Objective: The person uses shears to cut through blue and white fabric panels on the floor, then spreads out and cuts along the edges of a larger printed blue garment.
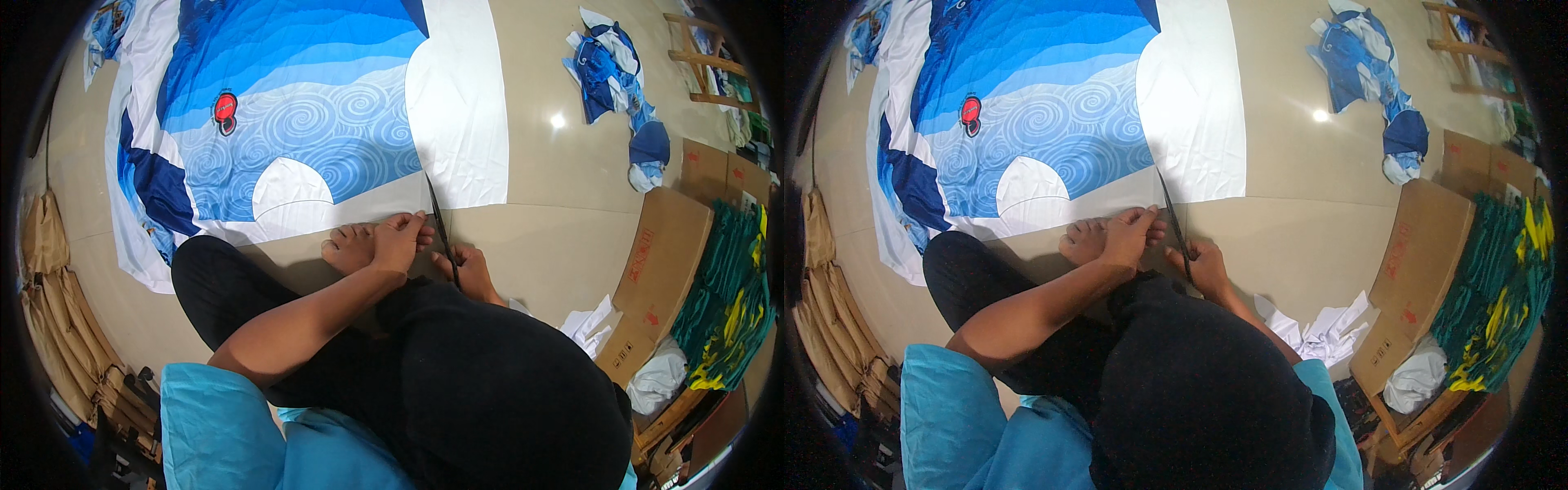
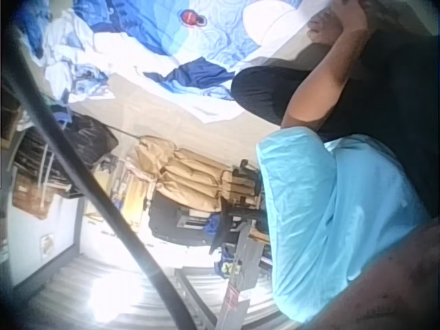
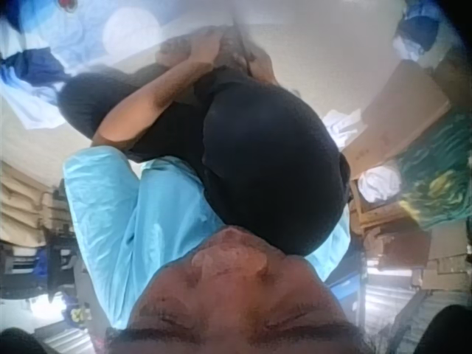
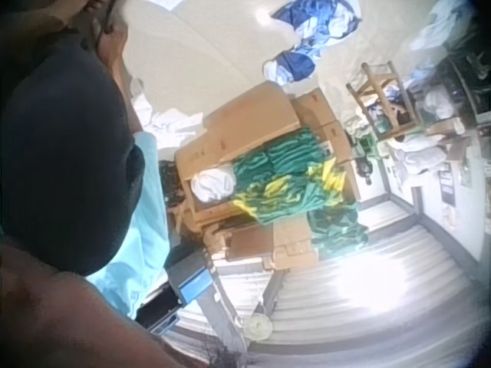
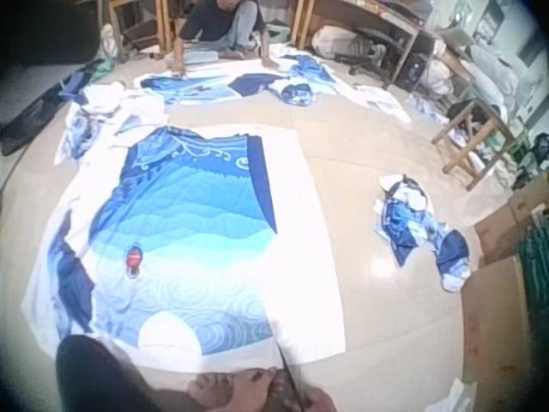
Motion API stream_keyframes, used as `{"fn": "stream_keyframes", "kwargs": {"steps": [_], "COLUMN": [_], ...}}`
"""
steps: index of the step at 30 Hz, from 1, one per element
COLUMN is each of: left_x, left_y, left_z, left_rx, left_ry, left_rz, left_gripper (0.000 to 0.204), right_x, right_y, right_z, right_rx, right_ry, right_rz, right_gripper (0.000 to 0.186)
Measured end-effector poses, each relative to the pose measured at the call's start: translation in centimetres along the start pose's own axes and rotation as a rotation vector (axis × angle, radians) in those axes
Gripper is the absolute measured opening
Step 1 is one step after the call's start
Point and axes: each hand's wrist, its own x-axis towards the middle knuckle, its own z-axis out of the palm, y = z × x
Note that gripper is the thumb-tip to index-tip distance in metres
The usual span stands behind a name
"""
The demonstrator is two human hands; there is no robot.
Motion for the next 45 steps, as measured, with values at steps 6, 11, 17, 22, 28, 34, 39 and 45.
{"fn": "stream_keyframes", "kwargs": {"steps": [6, 11, 17, 22, 28, 34, 39, 45], "left_x": [-0.1, -0.1, -0.2, -0.1, 0.0, -0.2, -0.1, 0.0], "left_y": [0.0, 0.0, 0.3, 0.3, 0.2, 0.4, 0.4, 0.3], "left_z": [0.0, -0.1, 0.0, 0.0, -0.1, 0.0, -0.2, -0.1], "left_rx": [0.011, 0.009, 0.013, 0.012, 0.018, 0.017, 0.015, 0.015], "left_ry": [0.009, 0.0, -0.001, -0.004, -0.005, -0.01, -0.025, -0.012], "left_rz": [0.008, 0.013, -0.004, 0.016, -0.003, -0.004, -0.007, -0.02], "left_gripper": [0.025, 0.025, 0.024, 0.024, 0.024, 0.024, 0.024, 0.024], "right_x": [0.6, 0.7, 1.4, 1.6, 2.0, 2.0, 2.1, 2.2], "right_y": [-1.0, -0.9, 0.6, 0.8, 0.1, -1.0, -1.2, -0.7], "right_z": [0.2, -0.1, -0.1, 0.0, 0.1, -0.1, -0.5, -0.6], "right_rx": [0.042, 0.081, 0.037, 0.026, 0.117, 0.125, 0.111, 0.1], "right_ry": [0.007, -0.01, 0.006, 0.015, -0.026, -0.041, -0.046, -0.049], "right_rz": [-0.055, 0.0, 0.009, -0.062, -0.074, -0.097, -0.04, -0.031], "right_gripper": [0.042, 0.04, 0.044, 0.042, 0.039, 0.038, 0.035, 0.035]}}
